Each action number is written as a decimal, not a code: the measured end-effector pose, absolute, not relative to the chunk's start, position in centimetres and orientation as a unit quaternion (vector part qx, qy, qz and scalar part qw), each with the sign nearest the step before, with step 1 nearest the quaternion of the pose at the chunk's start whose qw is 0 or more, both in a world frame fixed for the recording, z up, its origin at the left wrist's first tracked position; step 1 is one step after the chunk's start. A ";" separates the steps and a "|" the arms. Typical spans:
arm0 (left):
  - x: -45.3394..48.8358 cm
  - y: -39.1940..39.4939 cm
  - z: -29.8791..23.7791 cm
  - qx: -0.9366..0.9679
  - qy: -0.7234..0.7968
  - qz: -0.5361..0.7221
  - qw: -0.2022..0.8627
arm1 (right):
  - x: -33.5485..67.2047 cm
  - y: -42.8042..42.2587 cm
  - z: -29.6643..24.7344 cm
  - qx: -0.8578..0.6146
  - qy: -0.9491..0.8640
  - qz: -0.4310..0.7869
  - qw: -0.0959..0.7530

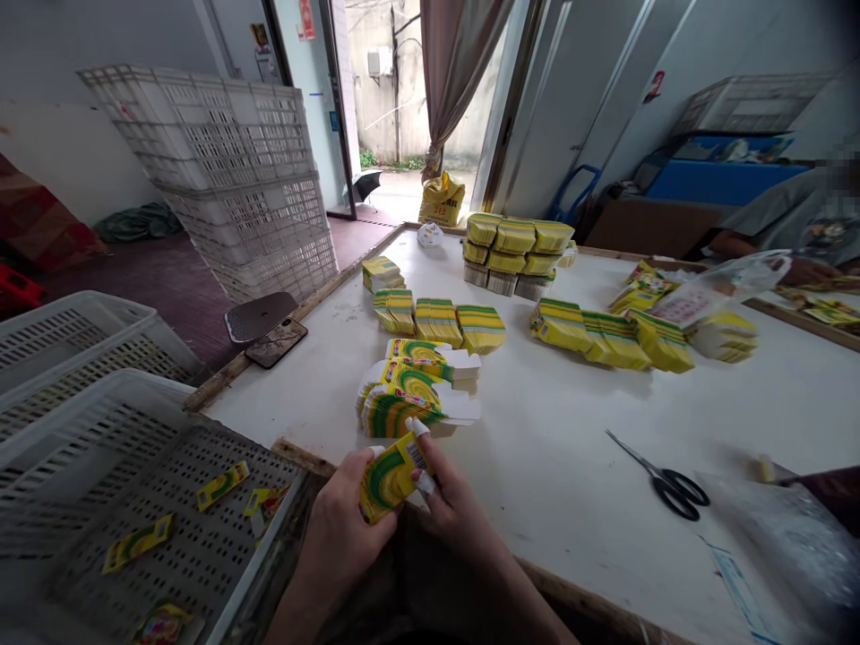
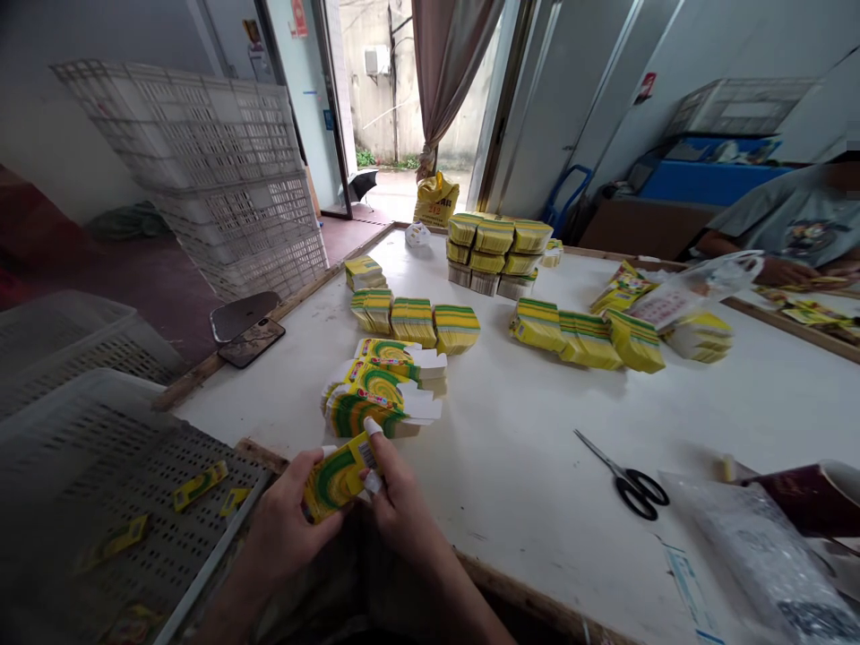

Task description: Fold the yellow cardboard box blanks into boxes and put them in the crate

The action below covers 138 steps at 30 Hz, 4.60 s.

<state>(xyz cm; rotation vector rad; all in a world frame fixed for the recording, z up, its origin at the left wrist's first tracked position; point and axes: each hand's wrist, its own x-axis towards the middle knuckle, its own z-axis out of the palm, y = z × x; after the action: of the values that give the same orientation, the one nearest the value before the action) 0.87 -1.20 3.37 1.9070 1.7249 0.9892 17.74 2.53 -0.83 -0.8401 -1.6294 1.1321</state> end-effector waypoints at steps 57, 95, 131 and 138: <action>1.6 -1.3 2.5 0.243 0.482 0.697 0.473 | 18.2 1.3 2.8 -0.362 -0.584 0.569 0.453; 4.3 -3.0 1.5 0.615 0.610 0.439 0.240 | 17.3 -0.2 1.8 -0.200 -0.165 0.860 0.439; 3.8 -2.1 1.7 0.740 0.550 0.277 0.272 | 19.1 0.2 3.2 -0.322 -0.691 0.503 0.408; 2.7 -2.0 1.3 0.724 0.591 0.329 0.138 | 19.0 0.8 1.6 -0.378 -0.719 0.382 0.441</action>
<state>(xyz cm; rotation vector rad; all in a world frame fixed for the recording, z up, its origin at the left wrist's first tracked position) 2.66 -1.98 1.28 2.0935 1.7101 0.9504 19.02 0.78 1.61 -0.9386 -1.7846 0.9481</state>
